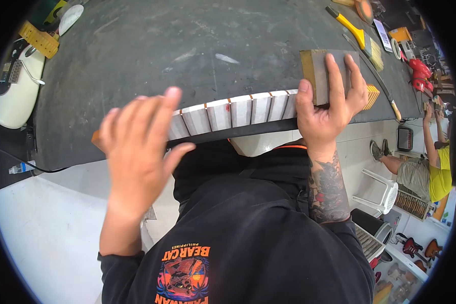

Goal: The person uses a sanding block to sand the fretboard of a guitar neck, applying repetitive back-and-forth strokes across the length of the wood.

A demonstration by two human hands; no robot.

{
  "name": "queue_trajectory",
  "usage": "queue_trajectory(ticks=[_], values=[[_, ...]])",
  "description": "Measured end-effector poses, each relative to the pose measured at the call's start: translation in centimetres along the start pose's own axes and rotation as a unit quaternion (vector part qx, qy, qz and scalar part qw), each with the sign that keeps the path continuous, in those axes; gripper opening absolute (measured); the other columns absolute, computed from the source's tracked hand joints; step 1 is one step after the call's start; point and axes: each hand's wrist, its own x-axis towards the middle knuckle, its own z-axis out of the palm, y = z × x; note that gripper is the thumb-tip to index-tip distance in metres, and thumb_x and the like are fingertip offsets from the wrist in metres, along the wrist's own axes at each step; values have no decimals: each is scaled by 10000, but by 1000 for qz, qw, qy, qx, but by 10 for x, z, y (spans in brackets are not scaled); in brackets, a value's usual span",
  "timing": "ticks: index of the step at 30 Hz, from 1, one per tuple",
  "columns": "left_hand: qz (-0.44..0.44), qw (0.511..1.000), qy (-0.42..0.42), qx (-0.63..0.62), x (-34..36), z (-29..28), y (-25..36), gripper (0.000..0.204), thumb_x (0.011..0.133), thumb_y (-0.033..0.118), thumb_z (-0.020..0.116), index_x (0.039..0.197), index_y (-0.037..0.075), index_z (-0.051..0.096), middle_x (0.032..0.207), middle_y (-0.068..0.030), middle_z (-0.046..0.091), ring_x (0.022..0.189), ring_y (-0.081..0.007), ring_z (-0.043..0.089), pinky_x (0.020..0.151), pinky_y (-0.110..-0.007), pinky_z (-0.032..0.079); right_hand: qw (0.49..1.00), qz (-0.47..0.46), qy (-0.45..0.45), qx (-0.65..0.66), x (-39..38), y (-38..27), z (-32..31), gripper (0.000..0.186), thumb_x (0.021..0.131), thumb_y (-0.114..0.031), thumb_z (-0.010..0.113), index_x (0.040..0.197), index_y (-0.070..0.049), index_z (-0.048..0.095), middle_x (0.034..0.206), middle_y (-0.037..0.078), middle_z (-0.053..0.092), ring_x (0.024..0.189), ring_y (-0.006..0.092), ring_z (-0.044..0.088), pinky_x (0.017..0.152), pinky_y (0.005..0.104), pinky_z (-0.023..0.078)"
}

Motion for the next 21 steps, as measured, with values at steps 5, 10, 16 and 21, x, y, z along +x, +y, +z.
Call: queue_trajectory(ticks=[5, 10, 16, 21], values=[[-23, 997, -35, -64, -30, -13, -80, 857, 610, 397, 926, 1358, 84, 649, 1255, -114, 661, 1210, -333, 586, 1061, -475, 414, 1000, -12, -10, -25, 0, -5, -4, 556, 863, -284, 798, 1362, -58, 700, 1467, 180, 566, 1331, 333, 467, 1154, 456, 315], [-17, 982, 28, -184, -22, 9, -80, 681, 615, 323, 944, 1172, 29, 684, 1042, -114, 688, 984, -321, 625, 863, -423, 495, 998, -24, 10, -62, 7, 4, -10, 608, 796, -341, 829, 1345, -103, 722, 1476, 190, 543, 1325, 371, 436, 1147, 498, 317], [62, 977, 57, -195, 17, 42, -27, 595, 664, 296, 933, 1146, 47, 689, 986, -69, 678, 875, -276, 625, 759, -379, 457, 996, 17, -26, -86, -25, 4, -54, 635, 843, -330, 810, 1392, -42, 673, 1520, 242, 496, 1354, 395, 422, 1159, 511, 308], [62, 974, 77, -201, 22, 52, -16, 602, 658, 300, 935, 1152, 54, 692, 977, -67, 680, 862, -269, 621, 761, -383, 462, 997, 60, -42, -37, -37, 4, -43, 654, 840, -320, 819, 1416, -58, 656, 1559, 261, 446, 1376, 407, 393, 1160, 522, 302]])
